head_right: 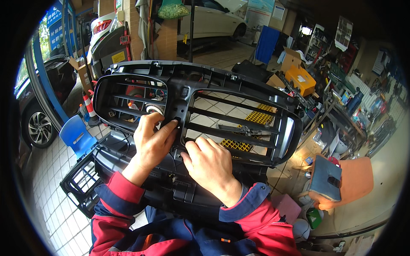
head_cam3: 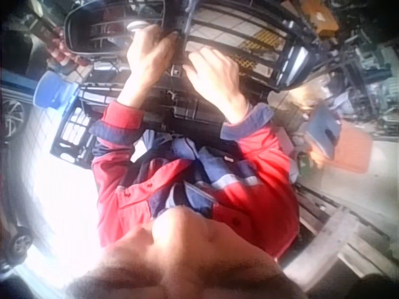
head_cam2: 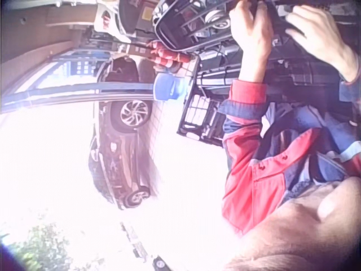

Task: The person sits on the floor of a workshop and assembles a black plastic car bumper. They attach a grille insert and a side panel to the main bumper frame, aligning and snapping the components into place by hand.

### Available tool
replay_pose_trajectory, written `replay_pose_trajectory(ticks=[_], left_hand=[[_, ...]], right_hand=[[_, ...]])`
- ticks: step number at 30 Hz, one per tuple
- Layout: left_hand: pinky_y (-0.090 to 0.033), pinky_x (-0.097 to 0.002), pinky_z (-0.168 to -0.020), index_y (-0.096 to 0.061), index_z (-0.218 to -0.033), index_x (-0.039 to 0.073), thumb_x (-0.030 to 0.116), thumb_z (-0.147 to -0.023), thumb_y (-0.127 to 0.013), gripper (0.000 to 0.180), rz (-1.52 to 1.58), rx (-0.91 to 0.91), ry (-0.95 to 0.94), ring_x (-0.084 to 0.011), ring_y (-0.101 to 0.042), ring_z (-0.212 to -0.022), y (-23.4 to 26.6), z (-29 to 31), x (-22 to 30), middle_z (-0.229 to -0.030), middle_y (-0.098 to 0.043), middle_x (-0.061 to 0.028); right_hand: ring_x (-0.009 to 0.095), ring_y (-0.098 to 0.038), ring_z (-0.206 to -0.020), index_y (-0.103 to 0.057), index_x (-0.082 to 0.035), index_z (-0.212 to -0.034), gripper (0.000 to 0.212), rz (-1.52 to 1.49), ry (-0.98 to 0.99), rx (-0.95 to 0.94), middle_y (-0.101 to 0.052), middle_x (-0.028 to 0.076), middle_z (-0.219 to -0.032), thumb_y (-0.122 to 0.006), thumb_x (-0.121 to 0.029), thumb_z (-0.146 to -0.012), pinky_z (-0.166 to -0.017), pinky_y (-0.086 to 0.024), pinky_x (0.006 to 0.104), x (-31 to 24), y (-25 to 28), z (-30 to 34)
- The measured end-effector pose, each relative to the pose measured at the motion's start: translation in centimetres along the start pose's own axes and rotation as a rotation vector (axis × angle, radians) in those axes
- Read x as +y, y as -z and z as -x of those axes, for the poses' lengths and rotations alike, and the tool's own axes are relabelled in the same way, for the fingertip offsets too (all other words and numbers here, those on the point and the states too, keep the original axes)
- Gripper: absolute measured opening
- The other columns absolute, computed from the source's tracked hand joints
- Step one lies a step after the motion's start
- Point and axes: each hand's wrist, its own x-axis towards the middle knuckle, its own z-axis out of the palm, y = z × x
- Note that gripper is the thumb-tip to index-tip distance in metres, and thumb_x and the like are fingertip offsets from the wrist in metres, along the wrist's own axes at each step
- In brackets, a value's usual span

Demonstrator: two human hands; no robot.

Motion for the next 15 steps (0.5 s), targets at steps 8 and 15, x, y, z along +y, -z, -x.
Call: replay_pose_trajectory(ticks=[8, 15], left_hand=[[-0.059, -0.0406, -0.077, -0.091, -0.119, 0.010, 0.005, -0.072, -0.099, 0.048, -0.004, 0.036, -0.016, -0.0307, -0.069, -0.096, 0.15, 0.40, -0.17, -0.113, -0.067, -0.0103], [-0.059, -0.0420, -0.077, -0.091, -0.118, 0.009, 0.005, -0.072, -0.099, 0.047, -0.011, 0.067, -0.035, -0.0311, -0.069, -0.095, 0.54, -0.27, 0.30, -0.112, -0.067, -0.0103]], right_hand=[[0.030, -0.076, -0.091, -0.078, -0.010, -0.106, 0.027, 0.013, 0.013, 0.009, -0.072, 0.008, -0.096, -0.094, -0.028, -0.094, -0.078, -0.064, 0.0433, -0.57, 0.13, -0.08], [0.030, -0.076, -0.092, -0.077, -0.010, -0.106, 0.025, 0.009, 0.001, 0.005, -0.072, 0.007, -0.097, -0.093, -0.026, -0.094, -0.078, -0.064, 0.0433, -0.59, 0.00, -0.02]])
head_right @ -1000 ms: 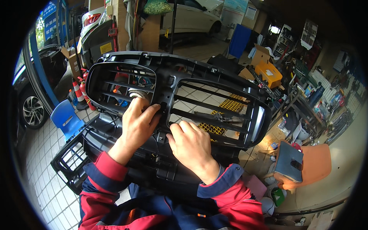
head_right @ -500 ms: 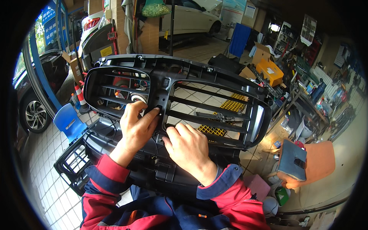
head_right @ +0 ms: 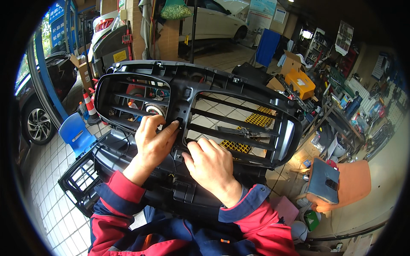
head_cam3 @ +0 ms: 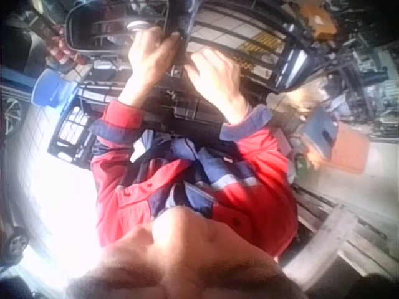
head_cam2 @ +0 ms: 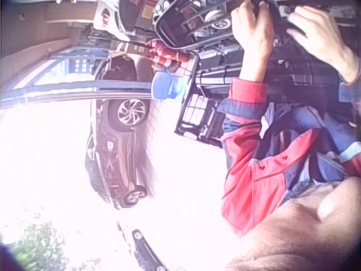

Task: The person sits on the floor of a workshop and assembles a black plastic car bumper. They attach a grille insert and a side panel to the main bumper frame, aligning and snapping the components into place by hand.

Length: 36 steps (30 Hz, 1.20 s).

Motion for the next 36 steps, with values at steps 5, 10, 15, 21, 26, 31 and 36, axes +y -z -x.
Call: replay_pose_trajectory(ticks=[5, 10, 15, 21, 26, 31, 36], left_hand=[[-0.056, -0.0445, -0.076, -0.087, -0.113, 0.007, 0.010, -0.076, -0.099, 0.039, 0.109, 0.002, 0.022, -0.0288, -0.068, -0.089, 3.6, 0.4, 0.7, -0.106, -0.068, -0.0079], [-0.049, -0.0382, -0.070, -0.085, -0.102, 0.006, 0.001, -0.079, -0.093, 0.025, 0.003, 0.133, 0.253, -0.0223, -0.064, -0.071, 13.8, 10.8, -0.7, -0.081, -0.067, -0.0032], [-0.053, -0.0297, -0.071, -0.079, -0.096, 0.000, 0.003, -0.103, -0.080, 0.008, -0.200, 0.536, 1.216, -0.0102, -0.066, -0.076, 20.9, 32.9, -4.2, -0.081, -0.073, -0.0040], [-0.064, -0.0368, -0.085, -0.088, -0.103, 0.004, 0.020, -0.099, -0.086, 0.017, -0.410, 0.348, 1.971, -0.0196, -0.081, -0.087, 22.0, 53.4, -14.0, -0.092, -0.086, -0.0095], [-0.066, -0.0403, -0.092, -0.089, -0.106, 0.006, 0.021, -0.097, -0.085, 0.019, -0.404, 0.237, 1.806, -0.0265, -0.086, -0.096, 21.5, 54.4, -25.8, -0.099, -0.089, -0.0129], [-0.066, -0.0422, -0.090, -0.087, -0.128, 0.009, 0.039, -0.098, -0.095, 0.042, 0.316, 0.518, 2.075, -0.0263, -0.081, -0.086, 21.9, 51.6, -38.5, -0.106, -0.086, -0.0077], [-0.059, -0.0372, -0.057, -0.068, -0.121, 0.013, 0.046, -0.101, -0.096, 0.048, 0.811, 0.991, 2.005, -0.0232, -0.069, -0.068, 16.6, 49.9, -44.3, -0.091, -0.070, -0.0087]], right_hand=[[0.036, -0.077, -0.090, -0.080, -0.009, -0.107, 0.024, 0.018, 0.007, 0.010, -0.076, 0.010, -0.098, -0.095, -0.021, -0.091, -0.077, -0.063, 0.0476, 0.6, 0.3, 0.0], [0.043, -0.070, -0.084, -0.076, -0.001, -0.101, 0.022, 0.099, -0.064, -0.084, -0.070, 0.016, -0.096, -0.092, -0.017, -0.096, -0.073, -0.052, 0.0525, 0.2, -0.9, 0.2], [0.042, -0.068, -0.085, -0.073, 0.005, -0.104, 0.024, 0.202, -0.097, -0.115, -0.068, 0.017, -0.100, -0.085, -0.016, -0.106, -0.075, -0.050, 0.0508, 1.3, -2.3, -0.1], [0.039, -0.063, -0.084, -0.070, 0.011, -0.111, 0.031, 0.277, -0.170, -0.128, -0.064, 0.019, -0.098, -0.079, -0.018, -0.114, -0.079, -0.052, 0.0453, 2.4, -3.9, -0.6], [0.048, -0.073, -0.093, -0.081, 0.001, -0.099, 0.046, 0.351, 0.012, -0.074, -0.077, 0.023, -0.099, -0.086, -0.043, -0.109, -0.085, -0.058, 0.0566, 0.2, -3.8, -1.5], [0.049, -0.070, -0.090, -0.078, 0.002, -0.098, 0.045, 0.438, -0.058, -0.151, -0.074, 0.022, -0.096, -0.089, -0.040, -0.107, -0.084, -0.058, 0.0564, -0.5, -3.8, -2.0], [0.050, -0.067, -0.088, -0.073, 0.005, -0.095, 0.044, 0.413, -0.021, -0.167, -0.070, 0.024, -0.094, -0.088, -0.033, -0.109, -0.080, -0.056, 0.0558, 0.2, -4.2, -2.3]])
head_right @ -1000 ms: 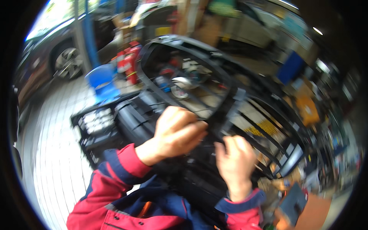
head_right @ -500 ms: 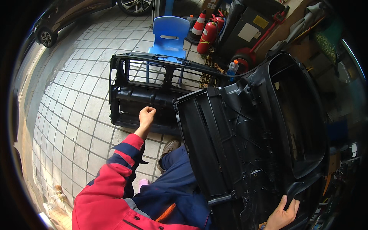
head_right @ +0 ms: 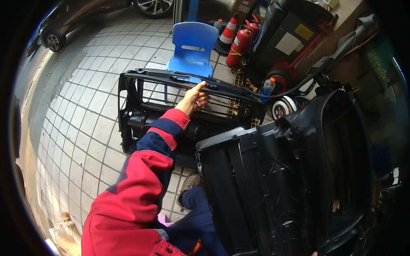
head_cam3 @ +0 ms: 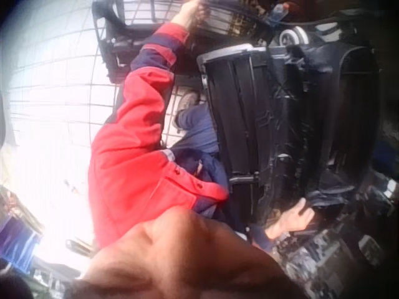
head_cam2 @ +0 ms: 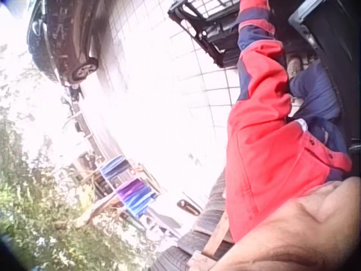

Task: The person sits on the floor of a workshop and assembles a black plastic car bumper. They attach a grille insert and a side panel to the main bumper frame, aligning and snapping the components into place by hand.

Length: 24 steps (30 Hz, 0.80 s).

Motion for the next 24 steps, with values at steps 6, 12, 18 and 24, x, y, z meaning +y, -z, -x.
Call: replay_pose_trajectory(ticks=[6, 12, 18, 24], left_hand=[[-0.058, -0.0461, -0.067, -0.075, -0.109, 0.007, 0.014, -0.108, -0.079, 0.008, 0.110, 0.292, -0.095, -0.0262, -0.072, -0.080, -1.3, -5.2, -2.1, -0.100, -0.078, -0.0103], [-0.060, -0.0450, -0.068, -0.074, -0.091, 0.008, -0.001, -0.099, -0.076, 0.012, 0.191, 0.150, -0.178, -0.0227, -0.073, -0.076, 2.0, -1.1, -1.0, -0.087, -0.074, -0.0078], [-0.068, -0.0609, -0.093, -0.075, -0.107, 0.000, -0.004, -0.101, -0.075, 0.008, 0.171, 0.183, -0.291, -0.0329, -0.077, -0.096, 5.0, 7.4, 8.4, -0.107, -0.075, -0.0163], [-0.067, -0.0555, -0.114, -0.066, -0.122, -0.005, 0.000, -0.114, -0.058, 0.012, 0.088, -0.002, -0.357, -0.0347, -0.075, -0.114, 12.9, 15.3, 19.9, -0.124, -0.072, -0.0197]], right_hand=[[0.052, -0.059, -0.084, -0.066, 0.006, -0.092, 0.047, 0.022, 0.022, 0.004, -0.062, 0.027, -0.089, -0.087, -0.031, -0.111, -0.079, -0.052, 0.0574, 0.5, 0.3, 0.9], [0.050, -0.056, -0.078, -0.055, 0.002, -0.084, 0.055, -0.023, 0.017, 0.100, -0.053, 0.024, -0.083, -0.084, -0.035, -0.112, -0.073, -0.048, 0.0572, 2.3, -0.5, 0.8], [0.050, -0.055, -0.076, -0.052, 0.001, -0.082, 0.057, -0.033, -0.027, 0.213, -0.052, 0.023, -0.081, -0.084, -0.035, -0.112, -0.071, -0.047, 0.0563, 5.6, 0.1, 3.3], [0.047, -0.055, -0.074, -0.055, 0.000, -0.078, 0.059, -0.127, -0.078, 0.312, -0.055, 0.021, -0.078, -0.087, -0.038, -0.109, -0.070, -0.048, 0.0552, 10.5, 0.1, 6.5]])
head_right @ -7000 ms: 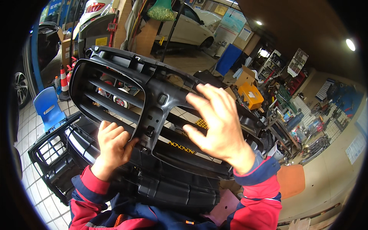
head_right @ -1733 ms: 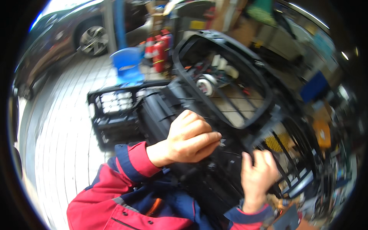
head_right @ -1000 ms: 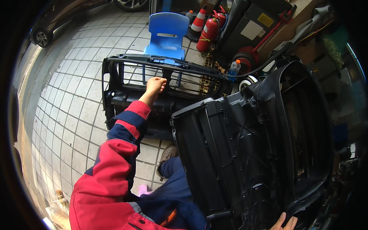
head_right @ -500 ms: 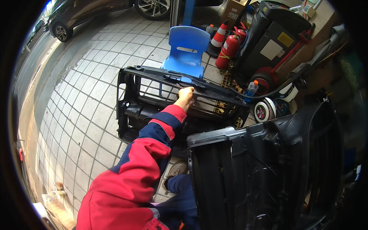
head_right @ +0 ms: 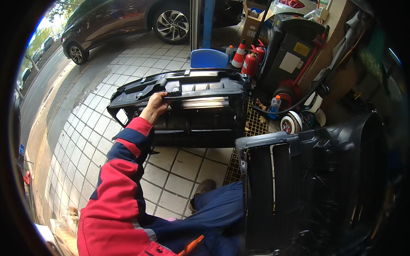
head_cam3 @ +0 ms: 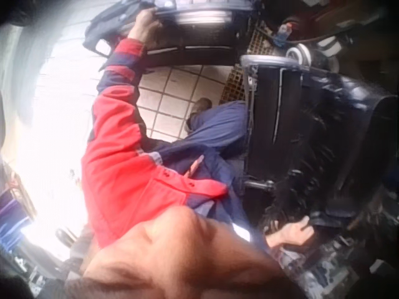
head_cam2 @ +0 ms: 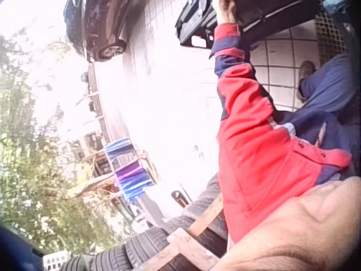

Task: The person sits on the floor of a workshop and assembles a black plastic car bumper. They attach a grille insert and a side panel to the main bumper frame, aligning and snapping the components into place by hand.

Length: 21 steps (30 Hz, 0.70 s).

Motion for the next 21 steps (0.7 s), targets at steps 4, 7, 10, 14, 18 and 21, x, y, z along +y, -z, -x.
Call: replay_pose_trajectory(ticks=[4, 7, 10, 14, 18, 21], left_hand=[[-0.066, -0.0526, -0.107, -0.071, -0.116, -0.002, 0.000, -0.112, -0.061, 0.011, -0.141, -0.030, 0.004, -0.0332, -0.077, -0.108, 4.4, 4.2, 7.4, -0.118, -0.075, -0.0162], [-0.061, -0.0513, -0.116, -0.075, -0.122, -0.004, 0.005, -0.111, -0.061, 0.020, -0.242, -0.095, 0.079, -0.0330, -0.079, -0.112, 9.0, 8.2, 13.4, -0.120, -0.080, -0.0180], [-0.064, -0.0531, -0.112, -0.077, -0.121, -0.008, 0.006, -0.108, -0.065, 0.023, -0.391, -0.068, 0.134, -0.0356, -0.083, -0.107, 11.6, 10.5, 18.5, -0.115, -0.083, -0.0206], [-0.068, -0.0475, -0.085, -0.080, -0.103, -0.004, -0.003, -0.100, -0.071, 0.009, -0.621, 0.108, 0.077, -0.0300, -0.080, -0.084, 12.3, 13.7, 20.3, -0.096, -0.080, -0.0114], [-0.053, -0.0382, -0.070, -0.074, -0.093, 0.005, -0.007, -0.090, -0.083, 0.015, -1.096, -0.061, 0.088, -0.0192, -0.068, -0.074, 12.1, 17.9, 19.3, -0.083, -0.070, -0.0018], [-0.055, -0.0385, -0.073, -0.076, -0.098, 0.003, -0.009, -0.087, -0.085, 0.018, -1.182, -0.156, 0.232, -0.0189, -0.071, -0.079, 11.4, 20.4, 20.4, -0.089, -0.074, -0.0031]], right_hand=[[0.048, -0.059, -0.076, -0.059, 0.000, -0.079, 0.056, 0.022, 0.012, -0.015, -0.058, 0.022, -0.080, -0.086, -0.037, -0.110, -0.072, -0.050, 0.0562, 1.0, -0.2, 0.3], [0.048, -0.063, -0.079, -0.066, 0.001, -0.083, 0.051, -0.100, 0.087, 0.056, -0.063, 0.022, -0.083, -0.085, -0.037, -0.111, -0.073, -0.052, 0.0566, 0.6, -0.6, 0.1], [0.048, -0.067, -0.081, -0.072, 0.002, -0.087, 0.048, -0.115, 0.047, 0.045, -0.068, 0.021, -0.086, -0.085, -0.037, -0.111, -0.075, -0.054, 0.0568, 0.6, -1.2, 0.1], [0.048, -0.067, -0.082, -0.073, 0.000, -0.087, 0.046, -0.033, -0.004, 0.019, -0.068, 0.020, -0.085, -0.088, -0.038, -0.108, -0.075, -0.055, 0.0560, 1.7, -2.2, 0.6], [0.047, -0.068, -0.082, -0.073, 0.000, -0.086, 0.046, -0.038, -0.017, 0.016, -0.069, 0.019, -0.086, -0.090, -0.037, -0.106, -0.075, -0.055, 0.0559, 2.6, -3.0, 0.9], [0.049, -0.066, -0.081, -0.072, 0.000, -0.087, 0.047, -0.069, 0.041, 0.010, -0.067, 0.022, -0.085, -0.086, -0.038, -0.109, -0.074, -0.054, 0.0569, 2.5, -3.7, 0.5]])
